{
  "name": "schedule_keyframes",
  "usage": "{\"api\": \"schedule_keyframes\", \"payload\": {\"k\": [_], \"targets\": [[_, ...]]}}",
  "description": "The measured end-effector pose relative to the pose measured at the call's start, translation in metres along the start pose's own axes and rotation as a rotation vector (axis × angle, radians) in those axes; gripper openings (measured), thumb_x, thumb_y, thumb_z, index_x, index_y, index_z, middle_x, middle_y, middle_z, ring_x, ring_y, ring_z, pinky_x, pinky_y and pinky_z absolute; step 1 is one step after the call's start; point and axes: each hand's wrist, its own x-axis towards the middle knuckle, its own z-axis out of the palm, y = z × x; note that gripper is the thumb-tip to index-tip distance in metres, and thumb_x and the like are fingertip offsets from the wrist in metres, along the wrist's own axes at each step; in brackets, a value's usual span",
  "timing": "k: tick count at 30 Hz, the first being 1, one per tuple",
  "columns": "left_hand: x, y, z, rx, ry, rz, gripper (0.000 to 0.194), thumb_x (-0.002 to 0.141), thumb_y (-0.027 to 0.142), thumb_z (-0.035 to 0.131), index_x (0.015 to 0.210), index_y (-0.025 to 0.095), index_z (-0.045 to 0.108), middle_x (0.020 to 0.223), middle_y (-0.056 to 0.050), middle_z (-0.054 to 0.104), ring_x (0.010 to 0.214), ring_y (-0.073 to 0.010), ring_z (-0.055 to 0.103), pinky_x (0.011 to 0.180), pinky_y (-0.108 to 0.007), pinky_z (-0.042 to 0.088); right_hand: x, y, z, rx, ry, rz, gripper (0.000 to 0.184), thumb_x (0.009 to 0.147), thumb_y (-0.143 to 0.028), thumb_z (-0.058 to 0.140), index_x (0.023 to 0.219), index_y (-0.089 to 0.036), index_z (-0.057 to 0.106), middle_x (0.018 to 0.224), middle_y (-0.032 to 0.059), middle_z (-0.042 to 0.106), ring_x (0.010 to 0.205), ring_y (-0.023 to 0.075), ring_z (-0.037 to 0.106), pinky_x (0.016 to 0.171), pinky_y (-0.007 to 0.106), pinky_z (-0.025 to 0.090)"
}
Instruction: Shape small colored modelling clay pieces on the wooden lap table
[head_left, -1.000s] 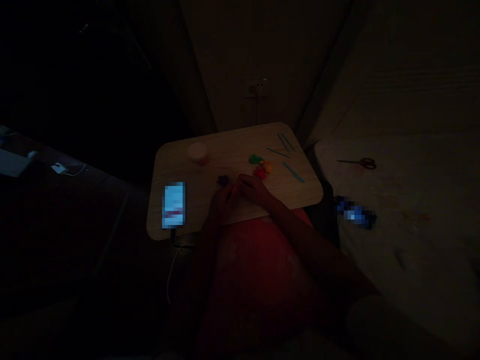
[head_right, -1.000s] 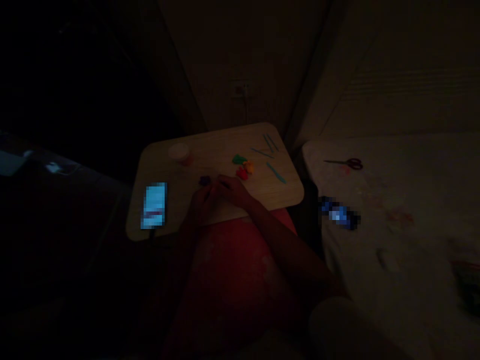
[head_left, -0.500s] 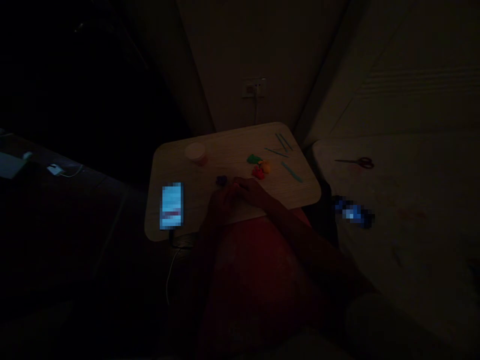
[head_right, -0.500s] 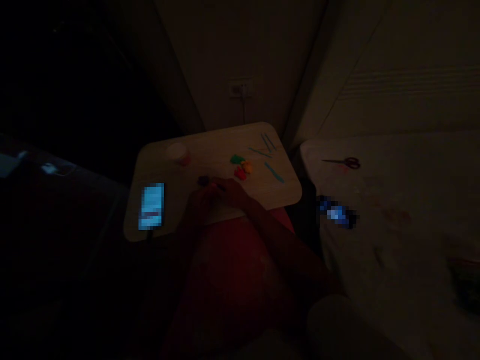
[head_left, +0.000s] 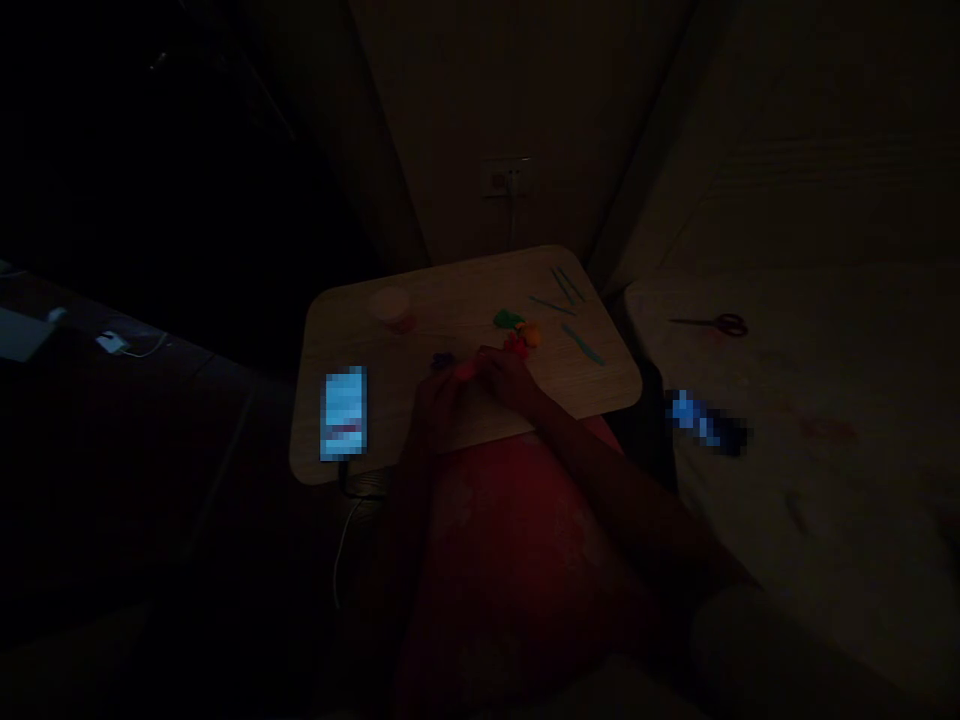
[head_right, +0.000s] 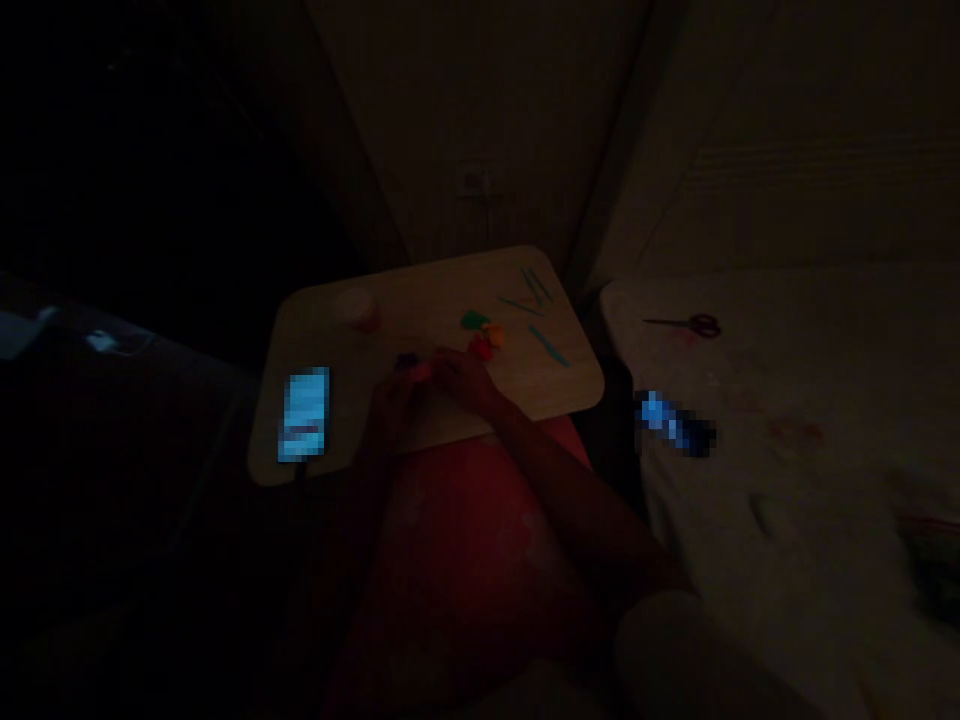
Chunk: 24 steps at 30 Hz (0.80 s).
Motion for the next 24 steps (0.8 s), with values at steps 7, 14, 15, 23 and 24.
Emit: {"api": "schedule_keyframes", "payload": {"k": [7,14,15,23,24], "targets": [[0.0,0.011,0.002,0.155,-0.025,0.05,0.049,0.097,0.067,0.056,0.083,0.021,0.061,0.07,0.0,0.056,0.065,-0.0152,0.051,0.059,-0.028,0.041,-0.005,-0.005,0.002,-0.084,-0.107,-0.032,0.049,0.103,-0.064,0.04,0.084,-0.022,0.057,0.077,0.0027,0.062,0.07,0.0174,0.054,0.07,0.031,0.041],[0.0,0.011,0.002,0.194,-0.049,0.102,0.047,0.099,0.064,0.054,0.083,0.021,0.061,0.072,-0.001,0.06,0.065,-0.0169,0.053,0.062,-0.03,0.041,-0.007,-0.006,0.001,-0.06,-0.158,-0.05,0.05,0.101,-0.063,0.047,0.084,-0.019,0.063,0.079,0.0022,0.064,0.073,0.0163,0.056,0.072,0.029,0.04],[0.0,0.011,0.002,0.198,-0.054,0.11,0.047,0.099,0.063,0.054,0.083,0.02,0.063,0.072,-0.002,0.061,0.065,-0.017,0.053,0.061,-0.03,0.041,-0.006,-0.005,0.001,-0.091,-0.159,-0.052,0.049,0.099,-0.064,0.052,0.084,-0.018,0.063,0.077,0.0016,0.062,0.071,0.0156,0.054,0.069,0.029,0.038],[-0.003,0.007,-0.001,0.221,-0.054,0.098,0.047,0.098,0.057,0.057,0.077,0.018,0.07,0.066,-0.001,0.064,0.063,-0.0171,0.055,0.06,-0.03,0.041,-0.005,-0.002,0.0,-0.178,-0.214,0.007,0.045,0.095,-0.059,0.059,0.078,-0.018,0.063,0.07,-0.0009,0.058,0.067,0.0131,0.049,0.065,0.027,0.031],[-0.003,0.006,-0.001,0.219,-0.057,0.094,0.047,0.099,0.056,0.057,0.076,0.018,0.07,0.066,-0.001,0.064,0.063,-0.0171,0.056,0.06,-0.029,0.041,-0.004,-0.002,0.0,-0.155,-0.219,0.007,0.046,0.095,-0.059,0.059,0.076,-0.018,0.062,0.069,-0.001,0.057,0.067,0.013,0.048,0.065,0.026,0.031]]}}
